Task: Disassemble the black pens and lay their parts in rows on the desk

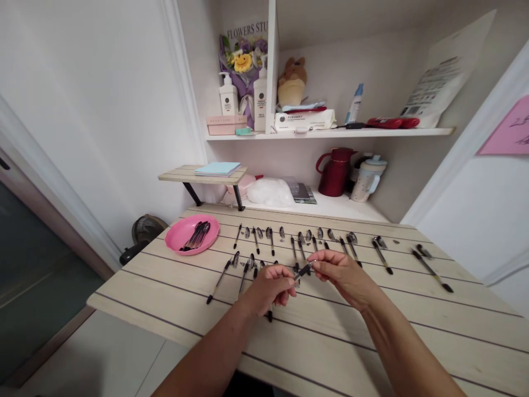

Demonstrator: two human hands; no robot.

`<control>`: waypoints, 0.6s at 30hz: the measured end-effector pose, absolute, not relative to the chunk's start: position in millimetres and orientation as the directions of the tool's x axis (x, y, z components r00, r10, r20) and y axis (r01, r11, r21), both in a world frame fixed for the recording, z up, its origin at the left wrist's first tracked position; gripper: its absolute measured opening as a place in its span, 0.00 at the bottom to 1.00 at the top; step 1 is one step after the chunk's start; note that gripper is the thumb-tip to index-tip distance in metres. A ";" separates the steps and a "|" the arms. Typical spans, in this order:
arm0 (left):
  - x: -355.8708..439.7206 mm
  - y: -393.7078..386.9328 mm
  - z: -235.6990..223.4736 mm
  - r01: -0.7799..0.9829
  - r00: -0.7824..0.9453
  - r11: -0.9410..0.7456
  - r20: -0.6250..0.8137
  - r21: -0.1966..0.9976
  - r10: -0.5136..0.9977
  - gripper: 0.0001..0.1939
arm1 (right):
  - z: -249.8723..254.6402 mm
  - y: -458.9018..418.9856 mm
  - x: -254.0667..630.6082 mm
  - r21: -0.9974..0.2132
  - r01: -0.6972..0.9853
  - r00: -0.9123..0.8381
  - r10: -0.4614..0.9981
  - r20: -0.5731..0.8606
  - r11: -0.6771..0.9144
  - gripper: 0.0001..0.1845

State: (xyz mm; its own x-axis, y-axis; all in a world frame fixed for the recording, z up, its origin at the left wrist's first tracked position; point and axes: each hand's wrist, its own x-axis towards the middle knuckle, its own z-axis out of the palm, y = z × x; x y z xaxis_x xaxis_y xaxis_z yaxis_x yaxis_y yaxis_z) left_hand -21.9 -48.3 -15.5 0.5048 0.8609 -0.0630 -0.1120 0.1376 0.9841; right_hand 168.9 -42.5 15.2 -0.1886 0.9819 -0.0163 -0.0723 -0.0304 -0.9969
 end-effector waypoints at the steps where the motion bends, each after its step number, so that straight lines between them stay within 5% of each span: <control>1: -21.5 -48.7 -16.1 -0.117 0.502 0.132 -0.056 0.984 0.863 0.07 | 13.8 -42.6 167.6 -0.996 -0.082 -0.184 0.983 -0.018 -0.034 0.12; 18: -15.1 -49.7 -20.9 -0.071 0.404 0.030 0.001 0.997 0.915 0.06 | 5.9 -44.8 158.3 -0.996 -0.080 -0.026 0.999 0.045 0.043 0.14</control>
